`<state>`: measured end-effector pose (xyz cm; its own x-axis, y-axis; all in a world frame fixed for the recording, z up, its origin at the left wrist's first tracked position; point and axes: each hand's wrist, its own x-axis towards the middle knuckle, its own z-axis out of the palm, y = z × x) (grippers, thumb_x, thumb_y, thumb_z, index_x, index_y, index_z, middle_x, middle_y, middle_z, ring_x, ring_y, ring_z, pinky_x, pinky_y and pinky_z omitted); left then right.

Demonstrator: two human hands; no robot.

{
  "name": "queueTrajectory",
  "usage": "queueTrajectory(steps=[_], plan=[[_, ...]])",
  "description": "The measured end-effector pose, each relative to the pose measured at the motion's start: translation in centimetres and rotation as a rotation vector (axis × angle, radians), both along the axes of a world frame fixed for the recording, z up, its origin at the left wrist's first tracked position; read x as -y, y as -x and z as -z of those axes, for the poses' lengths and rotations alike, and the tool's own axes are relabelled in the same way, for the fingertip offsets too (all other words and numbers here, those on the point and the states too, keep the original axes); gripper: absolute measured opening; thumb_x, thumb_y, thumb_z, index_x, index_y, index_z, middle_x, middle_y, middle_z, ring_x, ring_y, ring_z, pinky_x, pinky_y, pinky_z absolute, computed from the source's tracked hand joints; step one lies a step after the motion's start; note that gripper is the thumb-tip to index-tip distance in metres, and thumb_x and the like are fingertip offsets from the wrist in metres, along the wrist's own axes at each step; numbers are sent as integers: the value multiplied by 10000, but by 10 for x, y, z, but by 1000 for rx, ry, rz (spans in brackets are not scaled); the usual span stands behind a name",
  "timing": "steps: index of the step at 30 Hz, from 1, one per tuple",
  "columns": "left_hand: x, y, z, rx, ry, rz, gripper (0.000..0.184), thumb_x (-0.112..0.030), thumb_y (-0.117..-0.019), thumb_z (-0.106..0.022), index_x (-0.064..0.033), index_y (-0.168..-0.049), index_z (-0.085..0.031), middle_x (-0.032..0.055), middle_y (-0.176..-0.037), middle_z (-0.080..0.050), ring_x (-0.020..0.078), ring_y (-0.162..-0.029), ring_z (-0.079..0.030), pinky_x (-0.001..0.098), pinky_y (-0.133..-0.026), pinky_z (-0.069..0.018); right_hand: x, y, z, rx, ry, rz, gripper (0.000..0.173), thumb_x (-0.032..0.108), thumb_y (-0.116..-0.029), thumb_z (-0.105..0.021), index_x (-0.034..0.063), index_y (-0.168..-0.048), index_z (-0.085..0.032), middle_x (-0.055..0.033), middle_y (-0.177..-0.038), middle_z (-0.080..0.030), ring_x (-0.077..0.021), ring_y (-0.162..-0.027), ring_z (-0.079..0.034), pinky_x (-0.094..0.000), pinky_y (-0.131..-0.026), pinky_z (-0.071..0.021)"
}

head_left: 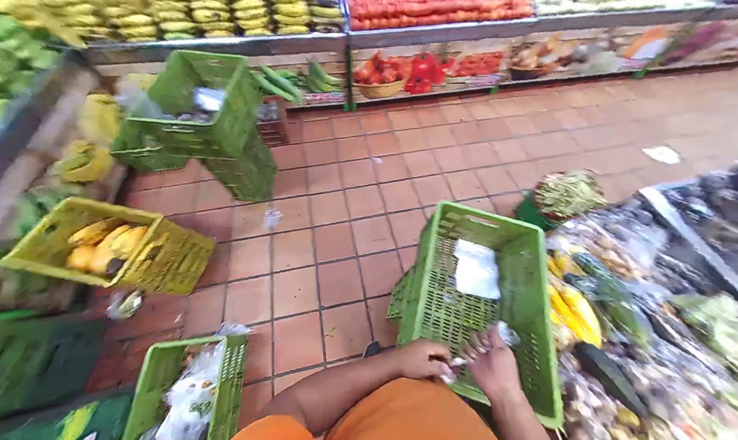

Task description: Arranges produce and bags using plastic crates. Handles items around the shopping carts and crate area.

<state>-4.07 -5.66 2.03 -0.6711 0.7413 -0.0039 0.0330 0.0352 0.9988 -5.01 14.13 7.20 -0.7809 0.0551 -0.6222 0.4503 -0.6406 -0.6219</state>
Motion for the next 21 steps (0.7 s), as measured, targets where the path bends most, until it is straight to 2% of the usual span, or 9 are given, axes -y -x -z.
queueTrajectory(steps=[3,5,11,14,16,17,18,19,21], plan=[[-11,2,-2,130,152,-55,382,-331,-1010,-641,11,-1176,-670,153,-1084,-721,216,-1021,-701,438,-967,-562,5,7,-20,24,-19,25,617,579,-1086,-237,219,-614,-405,61,-487,-344,-108,-406,-348,-295,-420,-360],[-15,4,3,105,228,-57,366,-352,-1034,-593,-38,-1198,-684,115,-1077,-729,186,-1017,-702,425,-971,-562,6,14,-35,43,-4,32,613,576,-1089,-244,204,-625,-394,53,-487,-331,-112,-391,-331,-287,-398,-343],[-14,7,3,-96,232,53,339,-304,-1067,-528,-47,-1151,-731,123,-1084,-741,212,-1070,-691,433,-1031,-516,-31,24,-91,-37,-18,14,634,566,-1092,-223,210,-589,-371,71,-469,-295,-84,-373,-285,-254,-377,-289],[-15,8,-1,-153,203,61,325,-274,-1069,-521,-34,-1114,-736,124,-1081,-740,214,-1081,-686,419,-1039,-510,-60,25,-111,-133,-80,21,632,542,-1098,-210,208,-597,-400,75,-479,-330,-73,-374,-297,-246,-374,-297],[-12,10,-15,-146,177,13,305,-242,-1061,-524,-23,-1058,-737,117,-1057,-733,203,-1068,-677,405,-1026,-511,-78,21,-107,-296,-383,-104,432,387,-1104,-316,175,-783,-511,43,-620,-490,-50,-423,-364,-211,-390,-336],[-10,10,-23,-146,168,-10,301,-233,-1058,-524,-20,-1036,-736,115,-1041,-732,199,-1056,-676,404,-1013,-516,-88,15,-105,-377,-665,-280,245,345,-1055,-428,147,-985,-555,21,-781,-609,-52,-491,-447,-218,-440,-393],[-7,13,-31,-154,171,-17,302,-232,-1057,-523,-20,-1025,-736,112,-1033,-730,195,-1051,-675,402,-1004,-520,-94,10,-108,-412,-943,-519,323,357,-999,-541,105,-1199,-571,-9,-977,-685,-91,-628,-564,-289,-551,-488],[-4,16,-39,-171,187,-12,303,-236,-1057,-522,-25,-1016,-735,106,-1031,-731,192,-1050,-675,400,-1000,-524,-95,5,-113,-401,-1130,-794,516,411,-964,-647,105,-1369,-552,-44,-1170,-702,-162,-845,-676,-408,-740,-587],[0,21,-52,-208,230,18,306,-249,-1055,-524,-30,-1019,-735,106,-1028,-732,207,-1059,-676,421,-1010,-518,-75,-8,-107,-386,-1236,-1208,785,481,-887,-764,130,-1520,-461,-128,-1322,-661,-297,-1096,-690,-594,-956,-549]])
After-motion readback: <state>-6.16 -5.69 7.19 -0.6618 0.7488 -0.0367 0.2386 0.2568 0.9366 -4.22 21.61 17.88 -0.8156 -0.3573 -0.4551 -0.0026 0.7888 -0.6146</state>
